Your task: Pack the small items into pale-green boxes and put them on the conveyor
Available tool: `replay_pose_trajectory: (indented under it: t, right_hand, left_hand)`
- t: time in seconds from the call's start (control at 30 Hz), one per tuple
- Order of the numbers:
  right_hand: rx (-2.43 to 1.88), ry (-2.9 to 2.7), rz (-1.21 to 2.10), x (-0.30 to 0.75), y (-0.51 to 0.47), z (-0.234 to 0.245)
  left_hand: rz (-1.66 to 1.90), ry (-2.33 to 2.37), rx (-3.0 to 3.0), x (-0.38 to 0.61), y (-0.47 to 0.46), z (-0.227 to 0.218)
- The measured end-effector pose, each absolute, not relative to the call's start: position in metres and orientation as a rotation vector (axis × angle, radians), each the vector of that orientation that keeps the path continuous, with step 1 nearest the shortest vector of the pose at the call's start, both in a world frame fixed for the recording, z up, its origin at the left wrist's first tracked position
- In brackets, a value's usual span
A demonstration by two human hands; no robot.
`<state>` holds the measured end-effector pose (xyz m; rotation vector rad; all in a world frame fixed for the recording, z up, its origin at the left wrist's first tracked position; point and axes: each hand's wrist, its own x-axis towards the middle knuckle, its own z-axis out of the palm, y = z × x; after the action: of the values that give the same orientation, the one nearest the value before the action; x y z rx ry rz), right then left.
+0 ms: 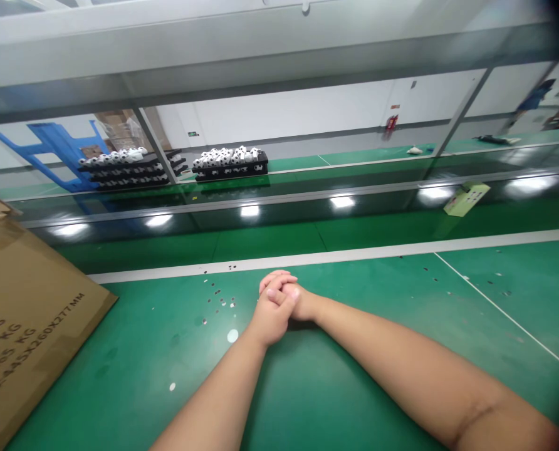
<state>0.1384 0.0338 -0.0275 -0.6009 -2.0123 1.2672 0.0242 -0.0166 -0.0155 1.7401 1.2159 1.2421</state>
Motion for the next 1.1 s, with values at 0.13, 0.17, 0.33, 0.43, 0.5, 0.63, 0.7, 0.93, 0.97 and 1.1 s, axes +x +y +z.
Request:
replay_pose_trajectory:
  t: [0.13, 0.17, 0.33, 0.43, 0.5, 0.63, 0.7, 0.93, 0.97, 1.1]
  right_hand:
    - [-0.602, -2.011, 1.269, 0.1383, 0.0332, -0.0263]
    - [-0.602, -2.012, 1.271, 0.1381, 0.0331, -0.0260]
    - [-0.592, -2.014, 1.257, 0.1378, 0.0332, -0.0254]
    - [-0.593, -2.012, 1.267, 0.1380, 0.0332, -0.0256]
    - [-0.594, -2.012, 1.277, 0.1382, 0.0332, -0.0257]
    - [-0.593, -2.010, 1.280, 0.1382, 0.0333, -0.0265]
    - [-0.589, -2.009, 1.277, 0.1382, 0.0335, -0.0269]
    - [-0.595, -2.021, 1.270, 0.1381, 0.0339, -0.0264]
    - [-0.594, -2.019, 1.272, 0.1379, 0.0338, -0.0263]
    - [-0.595, -2.019, 1.268, 0.1377, 0.0334, -0.0259]
  left_hand:
    - [1.242, 1.222, 1.748, 0.0241, -0.0159, -0.0162]
    - [1.242, 1.224, 1.748, 0.0241, -0.0159, -0.0160]
    - [1.246, 1.224, 1.738, 0.0245, -0.0162, -0.0149]
    - [1.248, 1.218, 1.738, 0.0243, -0.0162, -0.0154]
    - [1.250, 1.214, 1.740, 0.0241, -0.0162, -0.0157]
    - [1.242, 1.216, 1.742, 0.0239, -0.0167, -0.0156]
    - [1.243, 1.221, 1.747, 0.0239, -0.0169, -0.0155]
    - [1.244, 1.225, 1.748, 0.0244, -0.0157, -0.0155]
    - [1.243, 1.225, 1.749, 0.0244, -0.0155, -0.0154]
    - [1.243, 1.225, 1.751, 0.0245, -0.0154, -0.0155]
